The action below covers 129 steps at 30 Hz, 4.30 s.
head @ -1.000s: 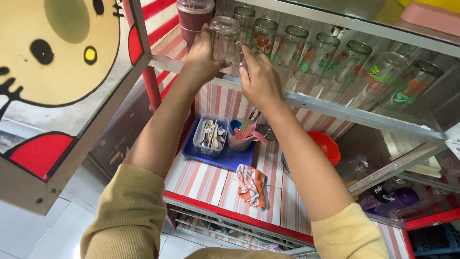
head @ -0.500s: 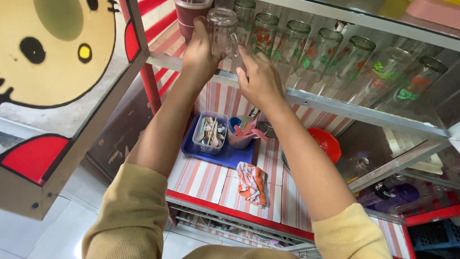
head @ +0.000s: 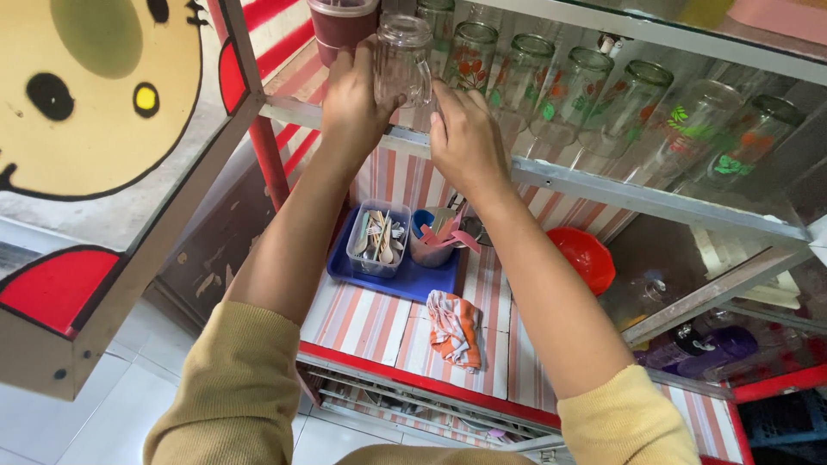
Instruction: The person wipes several glass jars and plastic containers with a cloth on a counter. The person places the cleaned jars on a shelf and stacks the plastic containers on the counter.
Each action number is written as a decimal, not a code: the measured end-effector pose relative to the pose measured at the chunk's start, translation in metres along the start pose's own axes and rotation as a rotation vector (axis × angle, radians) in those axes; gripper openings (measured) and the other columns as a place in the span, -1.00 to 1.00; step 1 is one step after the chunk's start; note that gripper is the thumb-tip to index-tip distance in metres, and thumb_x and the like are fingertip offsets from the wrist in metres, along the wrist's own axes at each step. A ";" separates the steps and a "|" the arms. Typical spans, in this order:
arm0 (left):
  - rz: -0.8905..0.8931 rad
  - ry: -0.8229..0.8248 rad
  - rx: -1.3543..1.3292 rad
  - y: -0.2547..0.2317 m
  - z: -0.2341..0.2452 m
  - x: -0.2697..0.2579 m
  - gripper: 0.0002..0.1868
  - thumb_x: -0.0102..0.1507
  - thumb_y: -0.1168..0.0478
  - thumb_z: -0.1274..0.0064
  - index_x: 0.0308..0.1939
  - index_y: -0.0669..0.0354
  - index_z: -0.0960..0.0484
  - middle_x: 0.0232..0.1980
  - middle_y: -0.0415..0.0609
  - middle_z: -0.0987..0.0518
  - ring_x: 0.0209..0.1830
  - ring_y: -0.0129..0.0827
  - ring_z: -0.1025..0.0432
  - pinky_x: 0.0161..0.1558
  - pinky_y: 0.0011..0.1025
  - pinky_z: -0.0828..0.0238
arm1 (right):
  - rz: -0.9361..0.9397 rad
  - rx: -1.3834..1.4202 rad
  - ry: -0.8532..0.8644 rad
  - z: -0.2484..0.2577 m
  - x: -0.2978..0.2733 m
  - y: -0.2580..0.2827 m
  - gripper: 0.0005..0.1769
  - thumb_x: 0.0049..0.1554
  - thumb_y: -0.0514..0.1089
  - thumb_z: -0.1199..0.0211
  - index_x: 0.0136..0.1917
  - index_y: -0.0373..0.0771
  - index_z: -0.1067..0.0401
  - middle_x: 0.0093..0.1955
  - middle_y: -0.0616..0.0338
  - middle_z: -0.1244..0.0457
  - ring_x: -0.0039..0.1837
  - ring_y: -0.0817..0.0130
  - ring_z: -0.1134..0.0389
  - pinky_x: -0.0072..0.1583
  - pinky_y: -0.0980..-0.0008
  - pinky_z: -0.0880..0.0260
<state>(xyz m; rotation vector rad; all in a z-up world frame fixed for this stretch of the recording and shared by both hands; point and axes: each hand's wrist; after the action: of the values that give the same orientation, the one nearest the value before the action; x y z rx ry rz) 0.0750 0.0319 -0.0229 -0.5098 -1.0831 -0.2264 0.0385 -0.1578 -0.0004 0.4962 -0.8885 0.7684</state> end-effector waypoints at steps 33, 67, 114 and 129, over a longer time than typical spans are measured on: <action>-0.088 -0.039 0.047 -0.021 0.018 -0.007 -0.75 0.12 0.11 -0.39 -0.32 0.05 -0.61 -0.38 -0.15 -0.44 -0.37 -0.27 -0.38 -0.29 -0.29 -0.31 | -0.069 -0.040 -0.129 -0.001 -0.004 -0.003 -0.62 0.08 -0.40 -0.14 0.20 -0.44 -0.39 0.14 -0.10 -0.35 0.13 0.02 -0.39 0.12 0.17 -0.46; -0.341 -0.088 0.340 -0.032 0.025 -0.028 -0.51 0.45 -0.04 0.01 0.41 0.03 -0.53 0.47 0.08 -0.31 0.17 -0.20 -0.49 0.13 -0.24 -0.37 | 0.004 -0.376 -0.137 -0.009 -0.003 0.010 -0.61 0.18 -0.26 -0.27 0.27 -0.41 -0.40 0.44 -0.16 -0.08 0.49 -0.08 -0.10 0.43 0.00 -0.23; -0.079 1.352 -0.020 -0.028 -0.126 -0.432 -0.29 0.34 0.06 0.12 0.57 0.08 -0.12 0.63 0.15 -0.03 0.65 0.05 0.13 0.48 0.24 0.15 | -0.696 -0.283 0.747 -0.161 -0.491 -0.037 -0.19 0.11 -0.13 -0.20 0.61 0.01 -0.09 0.63 -0.11 0.10 0.52 -0.27 -0.06 0.45 -0.05 -0.20; 0.963 0.614 -1.016 -0.084 -0.080 -0.367 -0.34 0.47 0.13 0.31 0.62 0.18 0.10 0.56 0.49 -0.03 0.59 0.24 0.11 0.55 0.06 0.21 | -1.080 0.472 -0.080 -0.139 -0.403 0.035 -0.55 0.17 -0.34 -0.06 0.30 -0.20 -0.49 0.20 -0.06 -0.29 0.29 0.05 -0.33 0.35 0.14 -0.27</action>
<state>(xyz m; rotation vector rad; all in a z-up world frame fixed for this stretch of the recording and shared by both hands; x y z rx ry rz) -0.0660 -0.1060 -0.3532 -1.6735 0.0315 -0.0449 -0.0795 -0.1974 -0.4090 1.2862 -0.3817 -0.0601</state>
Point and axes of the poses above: each hand's wrist, its own x-axis towards the middle knuckle, its own z-axis out of the back of the hand, y = z × x
